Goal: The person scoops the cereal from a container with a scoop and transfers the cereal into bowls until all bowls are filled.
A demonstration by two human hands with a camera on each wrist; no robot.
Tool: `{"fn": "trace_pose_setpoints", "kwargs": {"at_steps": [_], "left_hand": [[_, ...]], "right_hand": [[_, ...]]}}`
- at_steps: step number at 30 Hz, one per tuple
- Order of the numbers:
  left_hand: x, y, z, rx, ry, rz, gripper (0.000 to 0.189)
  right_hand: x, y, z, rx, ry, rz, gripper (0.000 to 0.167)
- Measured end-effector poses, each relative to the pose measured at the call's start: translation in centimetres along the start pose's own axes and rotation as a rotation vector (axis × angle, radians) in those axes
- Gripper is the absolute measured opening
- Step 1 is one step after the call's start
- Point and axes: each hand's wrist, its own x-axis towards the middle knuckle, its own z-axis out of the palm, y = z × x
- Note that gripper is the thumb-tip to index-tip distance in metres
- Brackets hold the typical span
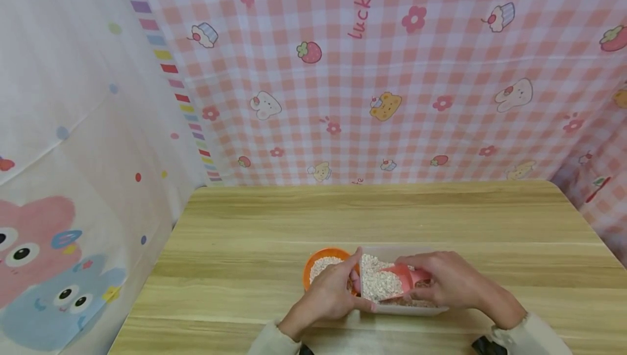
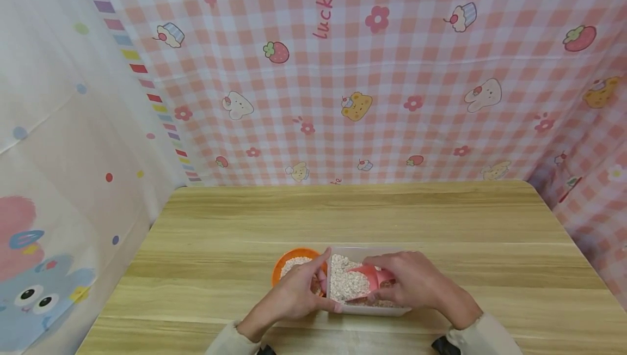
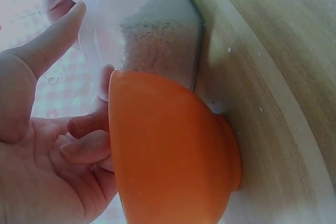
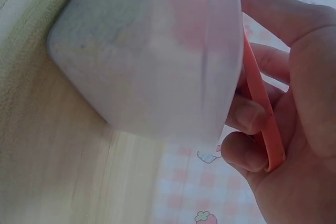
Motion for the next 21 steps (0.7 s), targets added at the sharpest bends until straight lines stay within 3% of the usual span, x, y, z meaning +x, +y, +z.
{"fn": "trace_pose_setpoints", "kwargs": {"at_steps": [12, 21], "left_hand": [[-0.33, -0.29, 0.04, 0.01, 0.035, 0.017, 0.107], [-0.91, -0.84, -0.7, -0.059, 0.139, 0.037, 0.089]], "right_hand": [[-0.06, 0.47, 0.01, 0.036, 0.016, 0.016, 0.056], [-0.09, 0.87, -0.08, 0.129, 0.017, 0.023, 0.053]]}}
